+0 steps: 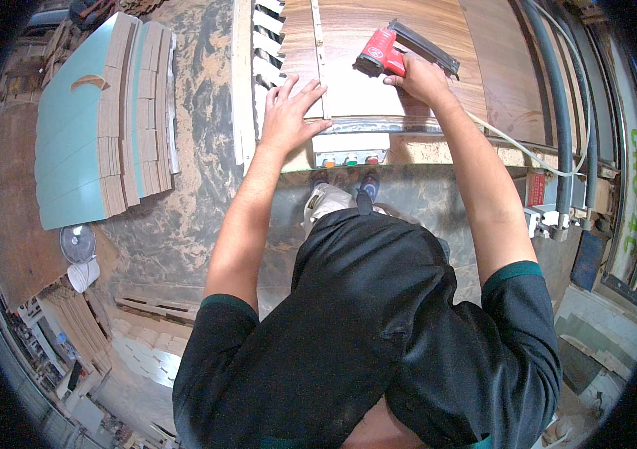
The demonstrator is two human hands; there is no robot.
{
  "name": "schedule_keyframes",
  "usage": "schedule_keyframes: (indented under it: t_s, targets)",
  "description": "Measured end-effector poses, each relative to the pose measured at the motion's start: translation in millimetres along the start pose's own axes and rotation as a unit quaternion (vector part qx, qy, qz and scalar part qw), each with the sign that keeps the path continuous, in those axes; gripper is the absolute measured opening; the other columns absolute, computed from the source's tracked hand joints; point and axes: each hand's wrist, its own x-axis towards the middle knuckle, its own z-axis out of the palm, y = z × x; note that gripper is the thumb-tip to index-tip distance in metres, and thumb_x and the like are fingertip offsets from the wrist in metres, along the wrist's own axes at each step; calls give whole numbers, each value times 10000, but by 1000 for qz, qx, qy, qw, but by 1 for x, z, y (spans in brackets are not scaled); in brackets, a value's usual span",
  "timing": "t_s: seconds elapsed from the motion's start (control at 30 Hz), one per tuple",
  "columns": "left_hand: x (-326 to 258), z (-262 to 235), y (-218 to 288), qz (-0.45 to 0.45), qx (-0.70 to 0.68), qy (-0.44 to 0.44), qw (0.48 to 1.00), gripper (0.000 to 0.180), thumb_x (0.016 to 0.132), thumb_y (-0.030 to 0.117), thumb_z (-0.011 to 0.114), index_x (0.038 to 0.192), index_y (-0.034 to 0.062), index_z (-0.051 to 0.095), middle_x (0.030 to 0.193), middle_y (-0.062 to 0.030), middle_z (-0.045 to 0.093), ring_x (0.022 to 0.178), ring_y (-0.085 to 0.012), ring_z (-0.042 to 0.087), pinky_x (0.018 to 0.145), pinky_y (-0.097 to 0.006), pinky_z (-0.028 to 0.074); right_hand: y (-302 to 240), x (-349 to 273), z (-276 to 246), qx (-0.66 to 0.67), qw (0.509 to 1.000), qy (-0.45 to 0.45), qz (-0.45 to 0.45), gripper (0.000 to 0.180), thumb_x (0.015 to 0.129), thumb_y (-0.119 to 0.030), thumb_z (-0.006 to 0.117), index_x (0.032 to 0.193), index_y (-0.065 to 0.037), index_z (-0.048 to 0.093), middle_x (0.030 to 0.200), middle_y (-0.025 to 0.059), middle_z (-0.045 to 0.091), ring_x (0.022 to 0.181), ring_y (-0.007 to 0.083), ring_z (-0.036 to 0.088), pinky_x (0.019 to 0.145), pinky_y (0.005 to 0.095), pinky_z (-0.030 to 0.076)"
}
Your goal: The person uses a nail gun to secure thin wooden strips onto a larger wood panel. They use a measuring tape to align the strips correctly before firing the nail gun at several points along each strip.
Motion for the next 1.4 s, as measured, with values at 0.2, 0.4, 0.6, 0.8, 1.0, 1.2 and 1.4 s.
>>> schedule_keyframes:
  t_s: [0.2,0.4,0.6,0.8,1.0,1.2,1.4]
  targets:
    - [-1,-4,1,-5,3,-13,1000,929,780,596,948,1610,328,628,1712,37,567,1656,-327,373,1356,-605,225,-2,0,-5,8,1000,-18,7,731,883,-779,780,1231,-138,729,1196,152,816,1152,385,769,952,541,582]
    - [-2,-6,-1,1,-8,-18,1000,1026,714,637,964,1628,335,609,1728,20,553,1667,-333,359,1354,-620,218,-1,0,-4,11,1000,-13,1,732,890,-776,774,1230,-130,728,1201,162,814,1160,389,764,958,536,582]
    - [0,-28,-4,27,26,-98,994,1274,573,712,985,1703,373,504,1792,-18,462,1697,-391,288,1363,-677,144,-3,-3,-5,7,1000,-4,-3,744,894,-779,770,1205,-104,728,1186,169,810,1149,391,763,959,529,586]
    - [33,-65,-12,24,105,-233,966,1194,648,800,905,1711,474,469,1846,-25,360,1702,-451,232,1359,-720,85,-3,2,-3,7,1000,-5,9,733,878,-770,792,1149,-91,744,1187,157,795,1130,390,761,949,529,587]
    - [43,-72,-1,48,158,-265,950,1133,714,585,981,1716,453,467,1850,-39,344,1696,-378,275,1364,-650,167,-3,-6,-5,35,999,24,-6,689,867,-722,837,1159,-104,752,1206,142,790,1152,369,754,962,525,582]
    - [20,-55,0,27,88,-188,978,1112,707,459,1009,1694,355,509,1853,-31,326,1684,-380,315,1338,-667,293,-6,-3,-10,22,1000,-14,4,689,894,-731,812,1217,-126,743,1225,155,815,1180,368,767,967,527,582]
    - [15,-43,14,-25,25,-140,989,974,753,513,974,1625,306,593,1852,27,332,1714,-317,276,1368,-681,237,-4,-3,-8,27,999,-19,14,691,896,-721,817,1226,-119,739,1221,149,808,1173,372,763,969,528,585]
